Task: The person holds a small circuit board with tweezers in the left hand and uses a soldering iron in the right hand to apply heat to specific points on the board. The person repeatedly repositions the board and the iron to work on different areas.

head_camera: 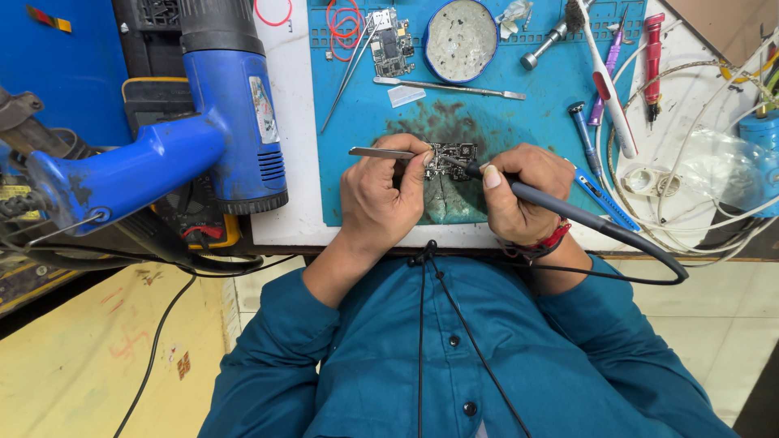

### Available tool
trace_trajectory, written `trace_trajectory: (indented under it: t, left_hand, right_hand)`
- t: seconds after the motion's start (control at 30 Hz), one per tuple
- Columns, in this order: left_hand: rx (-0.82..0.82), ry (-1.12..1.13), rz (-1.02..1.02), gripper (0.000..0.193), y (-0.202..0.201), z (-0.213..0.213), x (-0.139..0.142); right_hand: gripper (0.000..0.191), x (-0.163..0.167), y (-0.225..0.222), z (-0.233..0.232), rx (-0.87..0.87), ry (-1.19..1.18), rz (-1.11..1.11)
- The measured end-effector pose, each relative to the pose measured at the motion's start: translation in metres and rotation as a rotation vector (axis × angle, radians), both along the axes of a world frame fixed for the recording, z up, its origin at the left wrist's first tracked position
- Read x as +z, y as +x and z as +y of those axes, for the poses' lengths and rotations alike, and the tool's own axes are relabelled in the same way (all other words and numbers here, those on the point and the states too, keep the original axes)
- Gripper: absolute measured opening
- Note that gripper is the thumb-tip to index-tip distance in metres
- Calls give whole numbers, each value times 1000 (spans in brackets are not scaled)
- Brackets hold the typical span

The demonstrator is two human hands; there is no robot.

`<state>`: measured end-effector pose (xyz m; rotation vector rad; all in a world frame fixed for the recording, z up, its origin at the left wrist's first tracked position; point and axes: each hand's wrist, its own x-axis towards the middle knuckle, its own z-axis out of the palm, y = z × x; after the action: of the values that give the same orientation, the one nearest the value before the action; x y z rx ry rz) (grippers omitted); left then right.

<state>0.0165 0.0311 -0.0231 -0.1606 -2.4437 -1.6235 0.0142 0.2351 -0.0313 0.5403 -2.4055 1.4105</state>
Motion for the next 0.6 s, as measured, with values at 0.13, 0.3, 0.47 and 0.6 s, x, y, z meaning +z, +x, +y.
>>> trace_trajectory:
  t: [0.13,0.3,0.47,0.6]
  left_hand:
    - [-1,6,-13,10,0,0,-1]
    - [-2,5,-1,10,1,0,-1]
    - [-1,-5,-7,11,2,0,-1]
    - [-5,2,0,10,2,0,-1]
  right_hand:
    - [14,-1,1,0,-6,1,1]
    - [14,-1,1,0,-6,4,-1]
    - [15,-1,2,0,6,-5,-3]
    - [14,0,2,0,-9,7,-17]
